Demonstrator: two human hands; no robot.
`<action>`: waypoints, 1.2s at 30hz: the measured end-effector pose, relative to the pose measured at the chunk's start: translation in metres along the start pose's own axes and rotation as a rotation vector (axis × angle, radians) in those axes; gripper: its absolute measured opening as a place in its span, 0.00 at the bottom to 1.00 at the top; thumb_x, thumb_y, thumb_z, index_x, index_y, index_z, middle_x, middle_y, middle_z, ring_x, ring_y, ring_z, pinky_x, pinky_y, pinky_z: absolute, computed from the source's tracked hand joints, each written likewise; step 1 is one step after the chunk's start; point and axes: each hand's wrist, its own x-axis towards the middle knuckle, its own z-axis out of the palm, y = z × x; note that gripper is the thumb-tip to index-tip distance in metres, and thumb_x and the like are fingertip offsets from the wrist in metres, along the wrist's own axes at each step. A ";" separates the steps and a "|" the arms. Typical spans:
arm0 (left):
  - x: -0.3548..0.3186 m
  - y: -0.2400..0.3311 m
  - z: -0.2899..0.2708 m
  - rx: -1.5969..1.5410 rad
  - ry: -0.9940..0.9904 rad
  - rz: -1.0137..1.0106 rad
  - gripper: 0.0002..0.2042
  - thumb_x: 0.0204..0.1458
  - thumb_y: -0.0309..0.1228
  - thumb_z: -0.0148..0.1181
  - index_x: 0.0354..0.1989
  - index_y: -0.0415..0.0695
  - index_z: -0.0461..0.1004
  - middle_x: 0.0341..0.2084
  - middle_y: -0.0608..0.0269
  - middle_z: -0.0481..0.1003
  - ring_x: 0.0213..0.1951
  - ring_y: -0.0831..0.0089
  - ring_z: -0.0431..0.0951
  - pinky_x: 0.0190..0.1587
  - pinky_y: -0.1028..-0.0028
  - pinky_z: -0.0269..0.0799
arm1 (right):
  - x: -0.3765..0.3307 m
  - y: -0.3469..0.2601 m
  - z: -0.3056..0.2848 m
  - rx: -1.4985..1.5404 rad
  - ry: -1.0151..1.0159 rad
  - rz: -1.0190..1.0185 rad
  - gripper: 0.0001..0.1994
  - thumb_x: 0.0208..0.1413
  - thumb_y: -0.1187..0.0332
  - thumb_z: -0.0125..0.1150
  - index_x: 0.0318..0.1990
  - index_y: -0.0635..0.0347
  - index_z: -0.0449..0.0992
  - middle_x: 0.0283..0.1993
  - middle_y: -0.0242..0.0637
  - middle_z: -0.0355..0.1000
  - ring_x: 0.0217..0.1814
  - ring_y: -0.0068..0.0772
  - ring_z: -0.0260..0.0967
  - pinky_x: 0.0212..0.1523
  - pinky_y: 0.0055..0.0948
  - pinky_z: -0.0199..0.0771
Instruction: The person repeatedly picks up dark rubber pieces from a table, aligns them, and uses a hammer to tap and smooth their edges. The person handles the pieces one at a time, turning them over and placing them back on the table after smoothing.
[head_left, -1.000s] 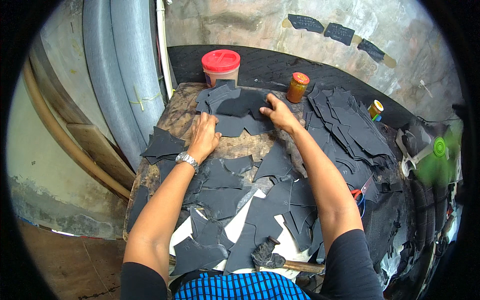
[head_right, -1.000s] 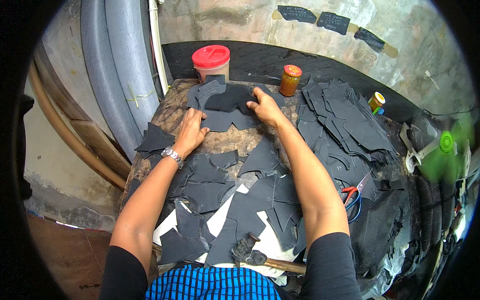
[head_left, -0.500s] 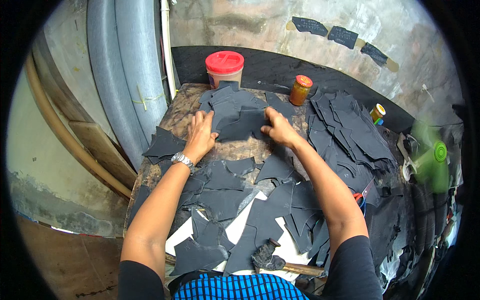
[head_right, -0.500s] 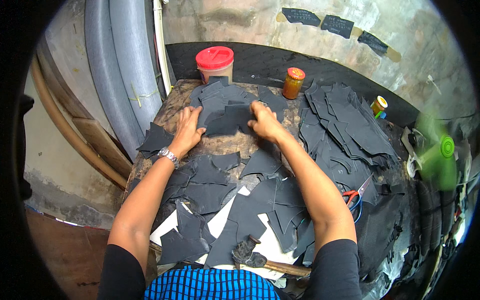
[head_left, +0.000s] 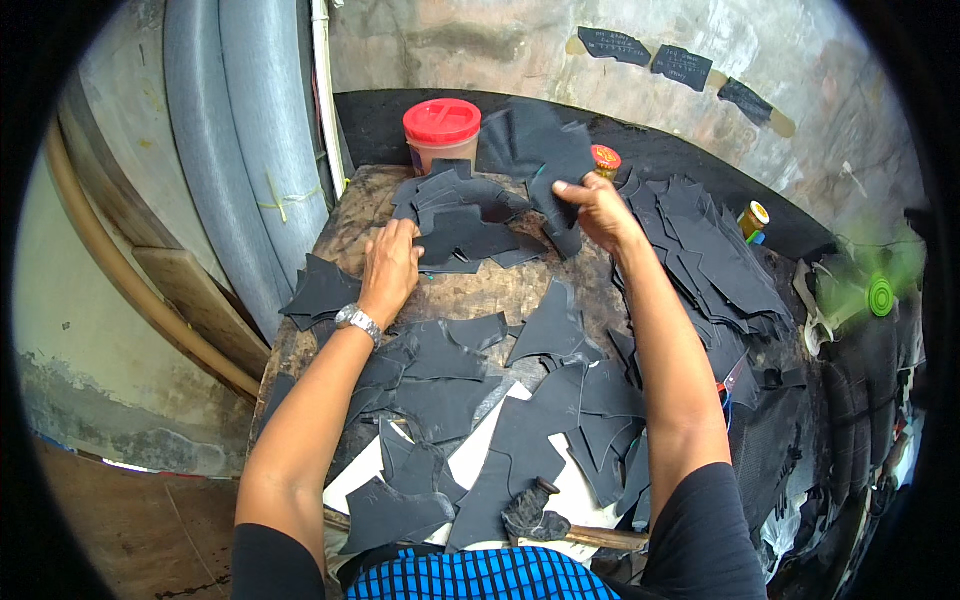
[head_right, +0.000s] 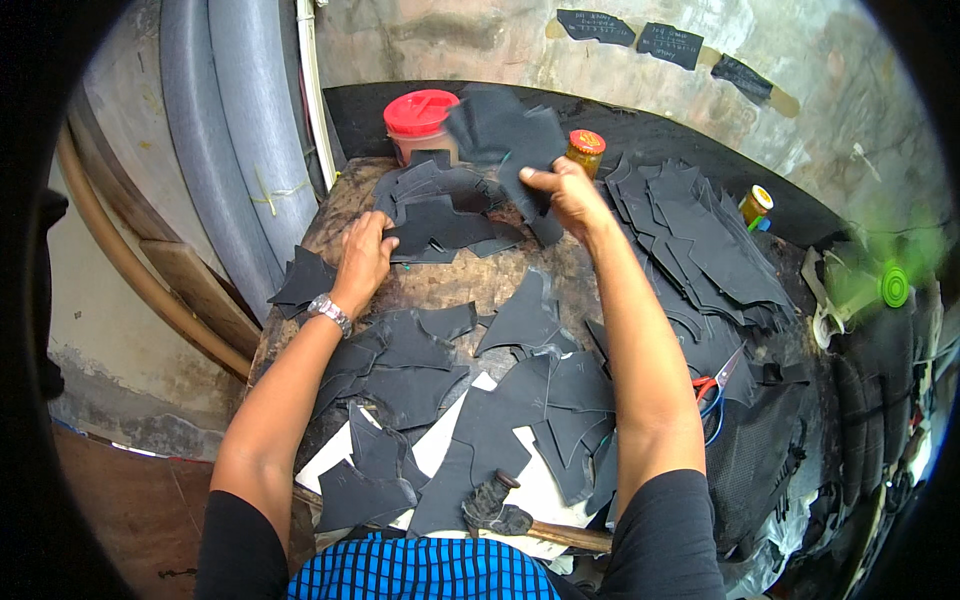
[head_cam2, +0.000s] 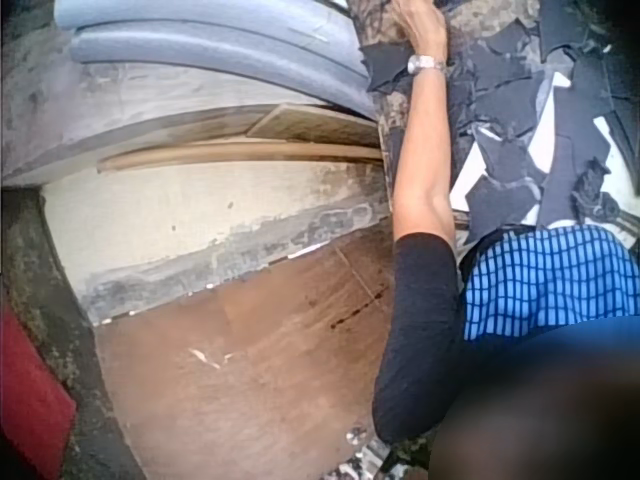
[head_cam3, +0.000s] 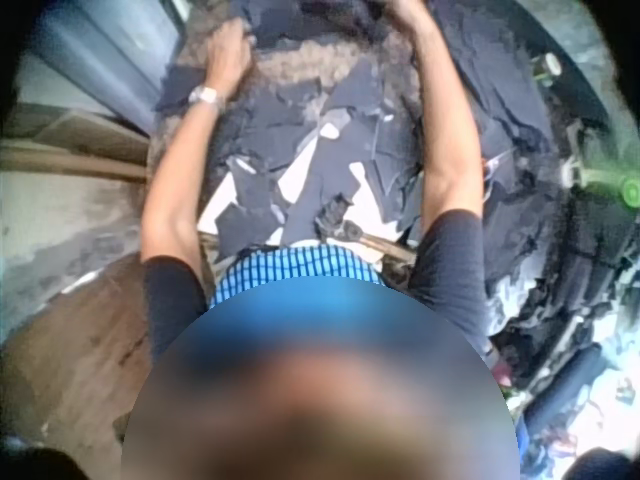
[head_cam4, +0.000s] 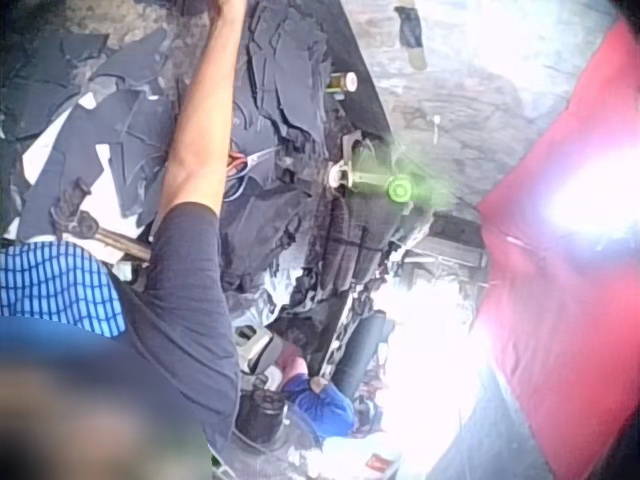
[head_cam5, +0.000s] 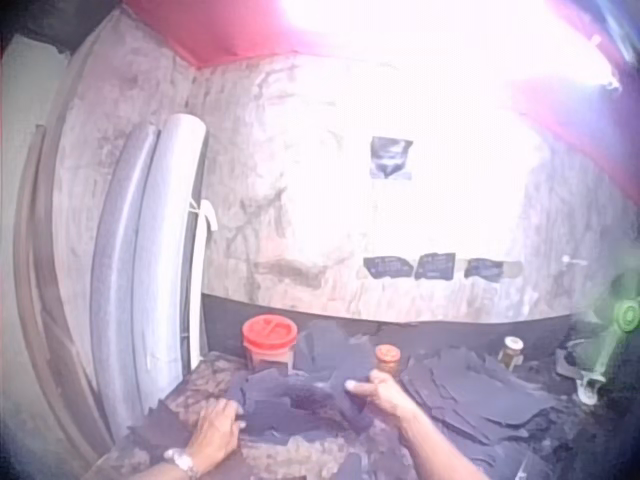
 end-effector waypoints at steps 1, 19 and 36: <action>0.006 0.002 -0.002 -0.050 -0.042 -0.058 0.11 0.48 0.27 0.63 0.38 0.38 0.71 0.36 0.52 0.73 0.43 0.52 0.73 0.48 0.61 0.66 | -0.002 0.002 0.006 -0.160 -0.016 0.023 0.17 0.51 0.67 0.69 0.42 0.65 0.69 0.40 0.32 0.67 0.42 0.25 0.64 0.45 0.26 0.59; 0.008 0.008 -0.015 0.272 -0.171 -0.036 0.15 0.44 0.23 0.66 0.40 0.34 0.74 0.43 0.46 0.73 0.47 0.48 0.74 0.47 0.57 0.71 | 0.005 -0.021 0.011 -0.071 -0.146 0.025 0.17 0.56 0.66 0.65 0.49 0.64 0.69 0.45 0.35 0.73 0.47 0.27 0.71 0.52 0.26 0.70; 0.005 -0.010 0.000 0.157 -0.273 -0.063 0.20 0.48 0.33 0.67 0.44 0.31 0.73 0.42 0.43 0.67 0.48 0.47 0.71 0.51 0.59 0.67 | 0.010 -0.046 0.008 0.087 0.080 -0.126 0.14 0.54 0.73 0.65 0.46 0.68 0.71 0.38 0.39 0.75 0.34 0.27 0.75 0.37 0.26 0.78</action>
